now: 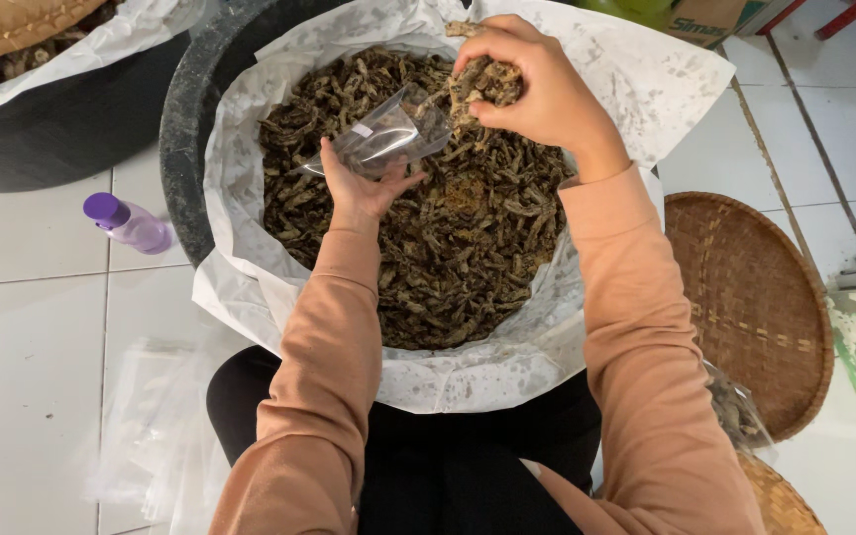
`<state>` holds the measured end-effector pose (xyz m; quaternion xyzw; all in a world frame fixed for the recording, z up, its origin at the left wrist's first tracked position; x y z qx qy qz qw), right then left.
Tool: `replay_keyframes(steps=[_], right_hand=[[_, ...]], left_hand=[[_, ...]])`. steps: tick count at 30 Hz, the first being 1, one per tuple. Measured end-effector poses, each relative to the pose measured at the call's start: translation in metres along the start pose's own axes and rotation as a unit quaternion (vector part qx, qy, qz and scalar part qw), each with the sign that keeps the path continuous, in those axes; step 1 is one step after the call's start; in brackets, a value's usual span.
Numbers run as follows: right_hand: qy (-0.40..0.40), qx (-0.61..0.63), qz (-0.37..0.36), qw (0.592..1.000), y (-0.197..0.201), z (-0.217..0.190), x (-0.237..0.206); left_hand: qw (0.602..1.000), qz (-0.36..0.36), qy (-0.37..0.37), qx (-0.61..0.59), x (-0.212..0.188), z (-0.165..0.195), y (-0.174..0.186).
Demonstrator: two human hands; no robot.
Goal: The person sits on the floor in front of a large paper-lined basin filled with dried seafood pieces. They repeatedly grab handfuls of the dried pieces, place them into a small clear plastic bag, press the contents down, and set filled bags on a woven tray beside them.
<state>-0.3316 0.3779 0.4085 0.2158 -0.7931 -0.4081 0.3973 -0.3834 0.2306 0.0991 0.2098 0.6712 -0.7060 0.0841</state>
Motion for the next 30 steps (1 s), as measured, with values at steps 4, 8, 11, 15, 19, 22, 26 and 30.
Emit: replay_keyframes(steps=[4, 8, 11, 15, 19, 22, 26, 30], right_hand=[[0.037, 0.006, 0.010, 0.999, -0.011, -0.007, 0.014], [-0.002, 0.025, 0.008, 1.000, -0.034, 0.005, 0.019], [0.021, 0.034, 0.024, 0.999, -0.056, 0.007, 0.023], [-0.114, 0.173, 0.074, 0.975, -0.077, 0.038, 0.022], [-0.144, 0.473, 0.209, 0.843, -0.075, 0.065, 0.015], [-0.066, 0.448, 0.302, 0.839, -0.054, 0.065, 0.006], [-0.010, 0.228, 0.394, 0.890, -0.052, 0.050, 0.000], [0.002, 0.036, 0.409, 0.912, -0.073, 0.036, 0.005]], left_hand=[[1.000, -0.006, -0.006, 0.025, -0.007, -0.002, -0.008], [1.000, -0.016, 0.003, 0.021, -0.010, -0.007, -0.011], [0.998, -0.049, 0.007, 0.031, -0.008, -0.011, -0.014], [0.996, -0.072, -0.018, 0.041, -0.007, -0.005, -0.016], [0.998, -0.065, -0.009, -0.009, -0.009, -0.004, -0.019], [0.999, -0.022, -0.018, -0.019, -0.011, -0.006, -0.014], [1.000, -0.014, -0.003, -0.012, -0.007, -0.012, -0.012], [1.000, -0.026, -0.001, -0.003, 0.001, -0.016, -0.006]])
Point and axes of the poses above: each hand's wrist, its own x-axis towards the middle knuckle, its own y-axis out of the back of the hand, z = x × y, the point moved 8 cm from there along x, towards the middle knuckle, and after that the axes turned 1 degree about -y, right-handed, at the moved point
